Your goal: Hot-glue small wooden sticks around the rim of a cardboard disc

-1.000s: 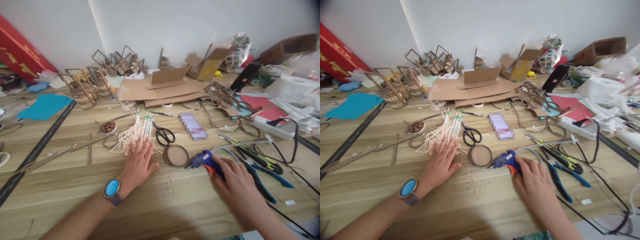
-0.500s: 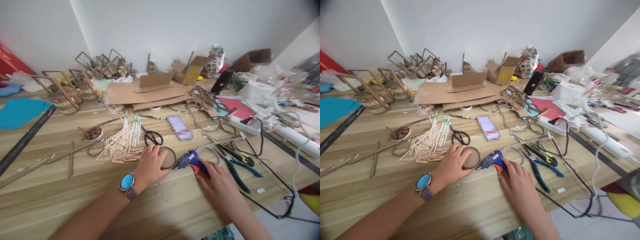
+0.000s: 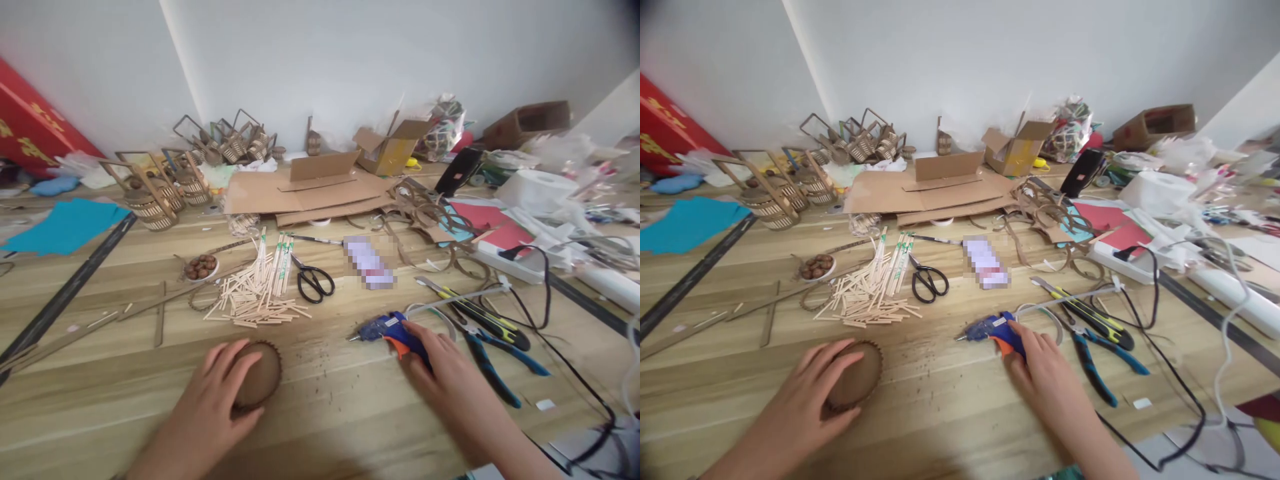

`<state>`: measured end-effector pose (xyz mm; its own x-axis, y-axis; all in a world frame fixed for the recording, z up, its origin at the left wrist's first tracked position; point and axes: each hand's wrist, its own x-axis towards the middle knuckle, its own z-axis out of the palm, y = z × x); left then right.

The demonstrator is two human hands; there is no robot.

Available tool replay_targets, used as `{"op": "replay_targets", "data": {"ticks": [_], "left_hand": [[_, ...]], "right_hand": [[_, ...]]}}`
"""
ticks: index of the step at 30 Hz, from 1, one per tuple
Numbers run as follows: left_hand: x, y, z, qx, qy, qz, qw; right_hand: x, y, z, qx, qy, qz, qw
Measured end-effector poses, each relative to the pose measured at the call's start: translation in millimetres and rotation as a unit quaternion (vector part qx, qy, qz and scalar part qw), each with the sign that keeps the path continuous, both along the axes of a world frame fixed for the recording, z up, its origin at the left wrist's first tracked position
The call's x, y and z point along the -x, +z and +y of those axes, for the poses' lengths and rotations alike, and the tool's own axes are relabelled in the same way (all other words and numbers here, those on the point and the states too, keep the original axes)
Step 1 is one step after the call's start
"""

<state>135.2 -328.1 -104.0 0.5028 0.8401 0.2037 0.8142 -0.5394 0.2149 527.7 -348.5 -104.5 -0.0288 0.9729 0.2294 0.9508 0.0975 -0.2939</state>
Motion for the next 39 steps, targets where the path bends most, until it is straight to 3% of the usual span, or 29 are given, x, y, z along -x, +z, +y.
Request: {"op": "replay_targets", "data": {"ticks": [3,6,10,13,15,17,19,21,23,25,29,31,33,36,39], "left_hand": [[38.6,-16.7,-7.8,-0.020,0.052,-0.001,0.998],[51.3,-19.1,-7.1,-0.016,0.092,-0.015,0.996],[40.4,-7.8,-2.5,-0.026,0.127,-0.042,0.991],[27.9,7.0,-0.8,-0.030,0.128,-0.077,0.988],[16.9,17.9,-0.4,-0.035,0.116,-0.097,0.988],[1.8,26.0,1.5,-0.025,0.078,-0.108,0.991],[-14.9,29.0,6.2,0.014,-0.015,-0.087,0.996],[-28.0,27.6,12.7,0.078,-0.144,-0.039,0.986],[-33.8,25.0,17.8,0.106,-0.196,-0.005,0.975],[-34.8,23.4,18.2,0.104,-0.163,-0.017,0.981],[-44.8,20.9,6.4,0.063,0.012,-0.023,0.998],[-55.1,18.2,1.7,0.068,0.059,0.012,0.996],[-61.7,16.2,1.5,0.085,0.045,0.018,0.995],[-57.8,16.5,6.8,0.092,-0.052,-0.007,0.994],[-48.9,17.2,11.8,0.085,-0.028,-0.034,0.995]], "right_hand": [[-0.5,4.4,0.9,0.019,-0.032,0.104,0.994],[1.6,7.8,5.0,0.043,-0.083,0.289,0.953],[15.9,16.2,17.8,0.124,-0.129,0.523,0.833],[31.2,23.5,27.8,0.227,-0.107,0.627,0.738],[39.0,25.9,33.3,0.261,-0.076,0.666,0.694],[43.9,26.3,38.9,0.273,-0.045,0.701,0.657],[47.1,25.5,45.5,0.281,-0.024,0.723,0.631],[49.8,24.8,53.1,0.289,-0.013,0.727,0.623],[53.1,24.4,60.5,0.291,-0.004,0.726,0.623],[56.9,23.9,66.6,0.293,0.008,0.724,0.625],[64.7,20.2,73.3,0.289,0.028,0.712,0.639],[67.9,16.7,74.2,0.287,0.036,0.704,0.649],[70.1,13.6,73.7,0.284,0.043,0.697,0.657],[71.1,12.3,71.0,0.274,0.048,0.691,0.667],[70.4,14.5,68.4,0.260,0.045,0.695,0.669]]}}
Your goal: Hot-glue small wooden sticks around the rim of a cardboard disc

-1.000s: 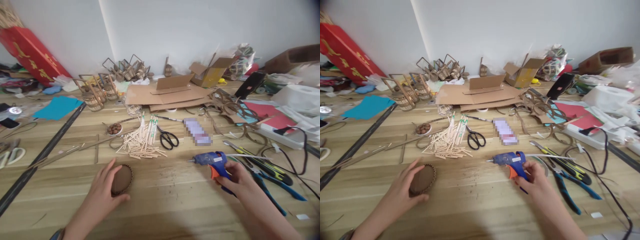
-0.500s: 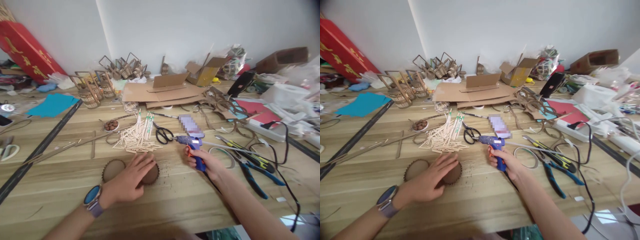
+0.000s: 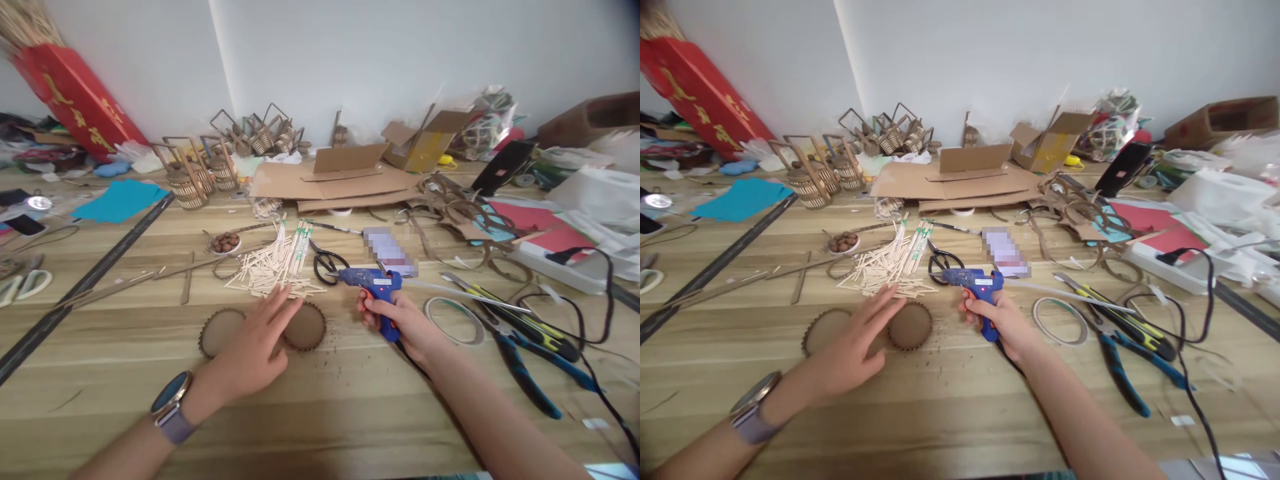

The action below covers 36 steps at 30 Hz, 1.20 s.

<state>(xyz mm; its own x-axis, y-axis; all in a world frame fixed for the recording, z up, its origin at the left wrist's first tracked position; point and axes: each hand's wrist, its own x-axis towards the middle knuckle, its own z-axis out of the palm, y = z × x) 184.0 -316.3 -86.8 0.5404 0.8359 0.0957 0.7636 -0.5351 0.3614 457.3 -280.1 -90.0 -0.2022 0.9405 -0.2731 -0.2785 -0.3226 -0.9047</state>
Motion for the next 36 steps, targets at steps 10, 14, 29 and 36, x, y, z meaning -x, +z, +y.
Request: {"op": "replay_targets", "data": {"ticks": [10,14,29,36], "left_hand": [[-12.2,-10.6,2.0,0.026,-0.019,-0.010,0.999],[8.5,3.4,22.1,0.000,0.007,-0.037,0.999],[-36.2,-4.0,21.4,0.028,-0.052,0.019,0.998],[-22.5,29.3,21.1,0.171,-0.019,-0.159,0.972]], "right_hand": [[-5.4,-2.9,-0.7,0.032,-0.023,0.002,0.999],[-9.4,-2.5,0.7,0.036,-0.040,0.001,0.999],[-5.0,-4.3,3.0,0.027,-0.037,0.015,0.999],[-4.4,-1.5,0.4,-0.006,-0.034,0.004,0.999]]}}
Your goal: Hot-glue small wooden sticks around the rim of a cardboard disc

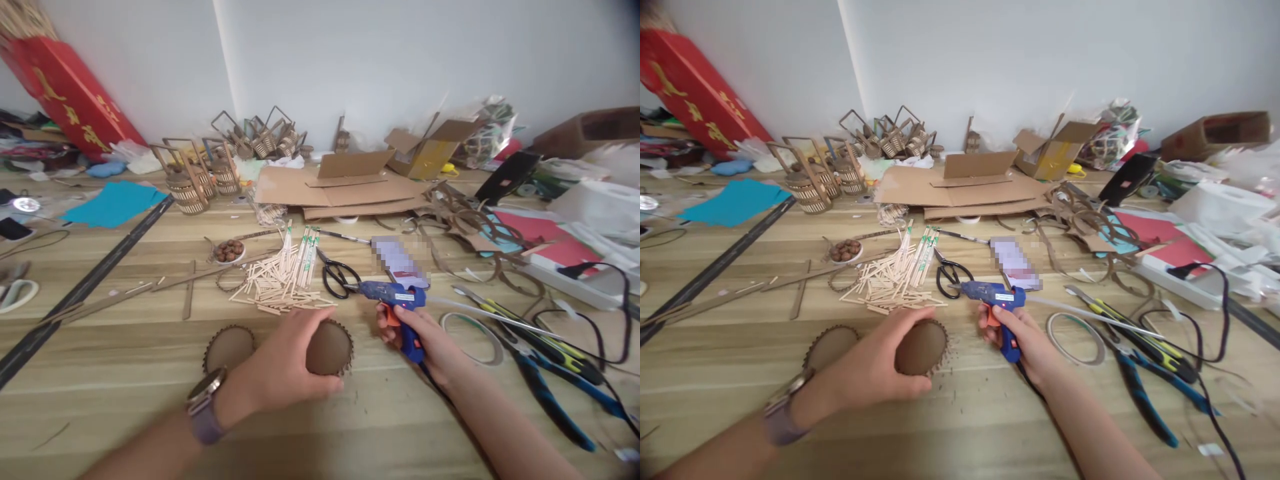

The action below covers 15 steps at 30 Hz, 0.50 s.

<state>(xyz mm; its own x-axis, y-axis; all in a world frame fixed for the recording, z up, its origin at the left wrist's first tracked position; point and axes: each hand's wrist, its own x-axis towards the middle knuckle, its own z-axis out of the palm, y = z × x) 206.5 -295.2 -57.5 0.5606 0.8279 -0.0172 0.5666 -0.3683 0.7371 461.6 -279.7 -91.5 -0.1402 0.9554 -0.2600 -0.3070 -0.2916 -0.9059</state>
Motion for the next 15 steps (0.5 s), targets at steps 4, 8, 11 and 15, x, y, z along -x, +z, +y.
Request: {"op": "replay_targets", "data": {"ticks": [4,8,11,15], "left_hand": [[10.1,18.7,-15.6,0.045,0.017,-0.050,0.998],[13.8,17.4,-24.8,0.086,-0.009,-0.092,0.992],[14.4,14.2,-24.4,0.141,-0.028,-0.113,0.983],[11.3,2.5,-18.7,0.040,-0.014,-0.056,0.998]], "right_hand": [[0.5,6.6,-3.6,-0.029,-0.011,0.000,1.000],[0.8,19.2,-8.8,-0.066,-0.020,-0.009,0.998],[-3.3,30.7,-12.4,-0.090,0.005,-0.051,0.995],[-9.5,34.3,-13.0,-0.136,0.096,-0.159,0.973]]}}
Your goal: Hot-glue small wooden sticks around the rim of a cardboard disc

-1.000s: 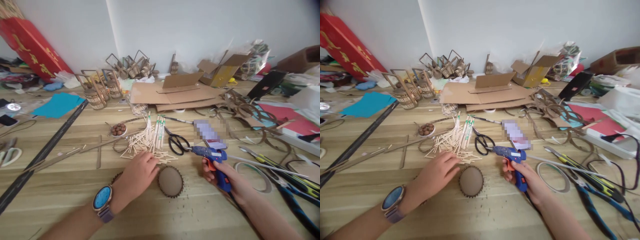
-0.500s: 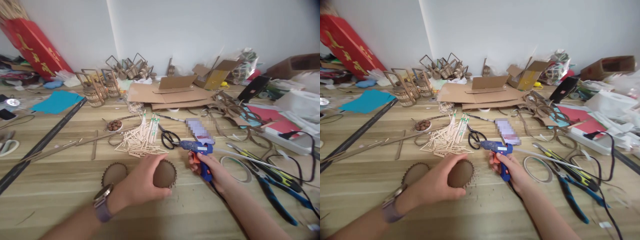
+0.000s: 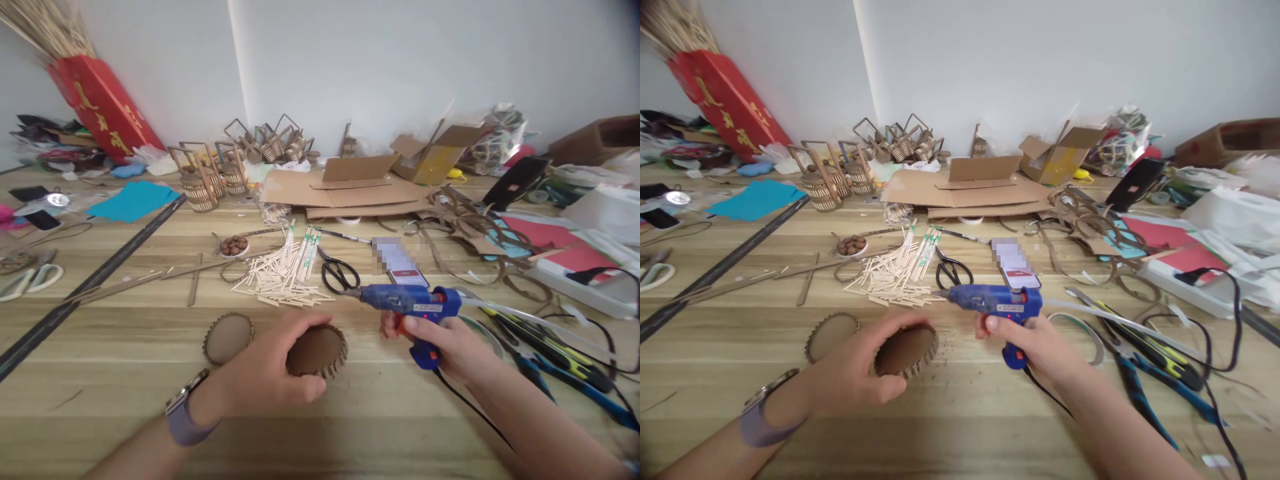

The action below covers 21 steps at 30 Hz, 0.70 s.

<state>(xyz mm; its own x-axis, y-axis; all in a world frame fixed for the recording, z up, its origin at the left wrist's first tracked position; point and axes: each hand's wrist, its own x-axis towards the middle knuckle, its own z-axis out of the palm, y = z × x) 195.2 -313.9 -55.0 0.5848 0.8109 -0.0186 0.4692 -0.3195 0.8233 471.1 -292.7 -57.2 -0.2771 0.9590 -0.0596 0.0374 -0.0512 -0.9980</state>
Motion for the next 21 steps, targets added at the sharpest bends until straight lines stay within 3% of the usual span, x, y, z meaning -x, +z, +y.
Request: {"op": "replay_targets", "data": {"ticks": [2,4,8,12,15,18,21], "left_hand": [[-2.5,-12.8,4.0,-0.101,0.011,0.068,0.992],[-4.6,-27.9,7.5,-0.160,0.024,0.145,0.976],[-7.1,-47.9,10.3,-0.182,0.026,0.184,0.966],[-6.9,-45.4,11.3,-0.178,0.062,0.148,0.971],[-4.7,-37.6,11.2,-0.155,0.144,0.097,0.972],[-2.8,-32.1,9.2,-0.124,0.222,0.058,0.965],[-3.0,-30.1,6.4,-0.086,0.255,0.051,0.962]], "right_hand": [[0.1,-7.1,0.9,-0.006,0.021,-0.053,0.998],[1.7,-18.5,1.7,0.010,-0.002,-0.096,0.995],[3.5,-38.2,1.1,0.028,-0.033,-0.175,0.984],[4.6,-40.3,-3.0,-0.003,-0.048,-0.193,0.980],[8.3,-35.5,-7.0,-0.046,-0.038,-0.198,0.978],[12.9,-31.2,-8.2,-0.119,0.005,-0.207,0.971],[17.0,-27.9,-6.0,-0.211,0.054,-0.223,0.950]]}}
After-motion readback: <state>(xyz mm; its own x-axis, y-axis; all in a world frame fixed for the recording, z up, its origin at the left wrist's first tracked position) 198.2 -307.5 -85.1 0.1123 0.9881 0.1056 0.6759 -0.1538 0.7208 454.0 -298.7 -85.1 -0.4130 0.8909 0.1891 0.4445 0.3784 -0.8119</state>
